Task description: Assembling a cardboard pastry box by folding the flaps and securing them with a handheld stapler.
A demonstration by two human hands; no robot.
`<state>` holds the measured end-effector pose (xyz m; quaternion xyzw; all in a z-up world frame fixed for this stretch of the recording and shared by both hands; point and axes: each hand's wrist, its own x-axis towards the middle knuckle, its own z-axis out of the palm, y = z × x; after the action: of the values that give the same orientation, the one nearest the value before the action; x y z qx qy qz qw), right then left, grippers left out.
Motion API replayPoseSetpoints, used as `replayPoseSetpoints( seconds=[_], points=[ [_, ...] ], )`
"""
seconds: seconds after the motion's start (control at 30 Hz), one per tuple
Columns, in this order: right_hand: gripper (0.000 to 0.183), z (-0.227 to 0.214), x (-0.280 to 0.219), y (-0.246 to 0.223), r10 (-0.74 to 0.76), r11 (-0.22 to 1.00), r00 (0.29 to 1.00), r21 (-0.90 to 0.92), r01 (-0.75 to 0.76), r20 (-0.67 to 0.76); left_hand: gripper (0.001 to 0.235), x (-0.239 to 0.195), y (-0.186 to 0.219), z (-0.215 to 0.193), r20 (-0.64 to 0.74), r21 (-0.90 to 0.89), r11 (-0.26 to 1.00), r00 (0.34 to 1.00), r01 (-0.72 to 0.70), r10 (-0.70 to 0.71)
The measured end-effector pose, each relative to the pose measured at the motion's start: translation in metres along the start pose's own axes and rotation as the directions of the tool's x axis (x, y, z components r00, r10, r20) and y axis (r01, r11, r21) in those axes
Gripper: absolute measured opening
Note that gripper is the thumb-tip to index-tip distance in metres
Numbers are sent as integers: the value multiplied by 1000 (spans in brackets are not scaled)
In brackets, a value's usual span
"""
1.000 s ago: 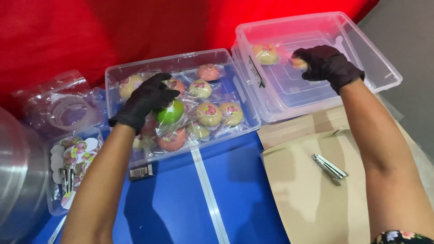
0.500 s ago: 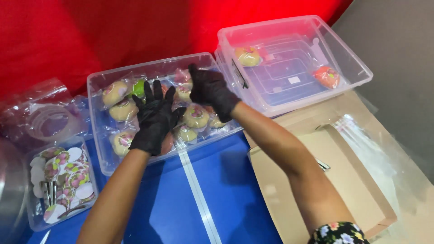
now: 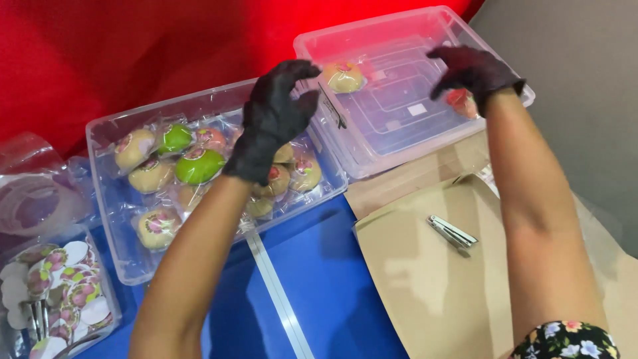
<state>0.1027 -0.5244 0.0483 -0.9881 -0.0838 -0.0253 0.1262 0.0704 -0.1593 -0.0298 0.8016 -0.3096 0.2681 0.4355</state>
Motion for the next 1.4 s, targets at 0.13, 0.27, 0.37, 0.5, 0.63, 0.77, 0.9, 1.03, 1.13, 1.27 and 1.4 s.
replayPoseSetpoints(
  seconds=[0.13, 0.27, 0.37, 0.5, 0.63, 0.77, 0.9, 1.03, 1.13, 1.27, 1.4],
  points=[
    [57, -8, -53, -4, 623, 696, 739, 249, -673, 255, 46, 52, -20, 99, 107, 38, 959, 953, 282, -284],
    [109, 5, -30, 30, 510, 859, 813, -212, -465, 283, 77, 89, -23, 150, 486, 524, 826, 723, 210, -491],
    [106, 2, -32, 4, 534, 839, 792, -305, -451, 296, 77, 96, -69, 208, 458, 849, 522, 609, -84, -648],
    [109, 10, -24, 27, 498, 856, 813, -322, -404, 303, 102, 106, -63, 194, 523, 709, 690, 547, 147, -654],
    [101, 3, -35, 8, 500, 856, 824, -296, -424, 265, 62, 101, -72, 208, 371, 772, 632, 761, 65, -532],
    [102, 1, -37, 21, 444, 896, 867, -126, -426, 228, 49, 100, -54, 186, 439, 670, 741, 787, 35, -433],
    [115, 15, -13, 67, 310, 941, 935, 86, -328, 174, 36, 99, -25, 165, 491, 421, 905, 823, 62, -285],
    [89, -8, -34, 30, 169, 843, 982, 529, -97, -89, 20, 98, -11, 140, 507, -58, 998, 862, 13, 19],
    [78, -41, -57, 1, 40, 763, 988, 643, 68, -152, 15, 96, -16, 102, 427, -382, 923, 877, -45, 220],
    [85, -78, -101, -124, -158, 724, 987, 682, 104, 18, 33, 61, 59, -44, 333, -272, 740, 781, 615, -528],
    [94, -40, -96, -225, -343, 682, 925, 720, 125, 165, 60, -7, 45, -123, 199, 391, 793, 798, 468, -569]
  ],
)
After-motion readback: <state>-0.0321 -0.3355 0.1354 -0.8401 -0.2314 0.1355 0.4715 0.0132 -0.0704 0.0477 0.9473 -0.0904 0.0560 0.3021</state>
